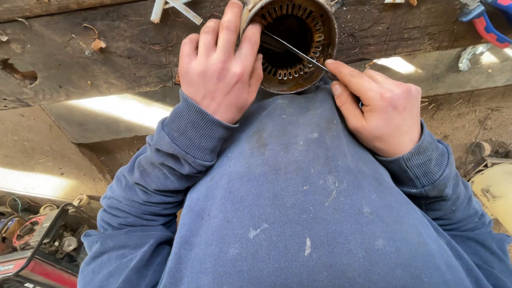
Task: Scraping and arranging wires inside an electric motor stator using a knife-like tool.
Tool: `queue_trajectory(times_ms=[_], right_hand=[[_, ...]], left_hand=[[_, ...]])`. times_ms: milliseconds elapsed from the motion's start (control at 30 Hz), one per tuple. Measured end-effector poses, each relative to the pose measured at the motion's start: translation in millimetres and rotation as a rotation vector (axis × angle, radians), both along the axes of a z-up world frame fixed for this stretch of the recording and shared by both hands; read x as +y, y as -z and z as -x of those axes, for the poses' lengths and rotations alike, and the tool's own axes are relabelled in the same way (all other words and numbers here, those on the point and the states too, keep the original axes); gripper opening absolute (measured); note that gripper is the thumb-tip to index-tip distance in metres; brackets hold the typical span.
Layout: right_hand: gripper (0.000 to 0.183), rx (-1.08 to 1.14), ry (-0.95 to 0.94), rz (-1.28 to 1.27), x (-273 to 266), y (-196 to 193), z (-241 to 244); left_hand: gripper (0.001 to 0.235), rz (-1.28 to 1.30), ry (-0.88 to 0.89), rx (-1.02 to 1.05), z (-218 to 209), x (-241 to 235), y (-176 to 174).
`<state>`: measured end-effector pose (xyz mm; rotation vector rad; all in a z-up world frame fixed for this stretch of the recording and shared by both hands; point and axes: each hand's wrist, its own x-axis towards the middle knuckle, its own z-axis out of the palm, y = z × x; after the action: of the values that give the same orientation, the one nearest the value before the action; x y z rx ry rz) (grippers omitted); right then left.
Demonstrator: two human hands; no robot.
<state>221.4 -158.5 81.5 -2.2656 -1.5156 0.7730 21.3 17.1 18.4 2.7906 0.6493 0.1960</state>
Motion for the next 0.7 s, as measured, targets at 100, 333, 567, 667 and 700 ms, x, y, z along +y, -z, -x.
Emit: queue_trajectory(times_ms=[100,333,567,667,700], right_hand=[[0.027,0.012,-0.002,-0.003,-1,2,-1],[0.027,0.004,-0.011,-0.031,0,4,1],[0.035,-0.099,-0.129,-0.054,10,-6,1],[0.032,-0.209,-0.201,-0.066,23,-21,6],[0.031,-0.275,-0.22,-0.036,28,-28,8]], left_hand=[[0.041,-0.003,0.011,0.012,0,-1,1],[0.033,0.049,0.068,-0.048,1,10,2],[0.034,0.052,0.08,-0.058,-1,12,4],[0.033,0.037,0.074,-0.046,1,10,8],[0.035,0.045,0.073,-0.043,1,10,9]])
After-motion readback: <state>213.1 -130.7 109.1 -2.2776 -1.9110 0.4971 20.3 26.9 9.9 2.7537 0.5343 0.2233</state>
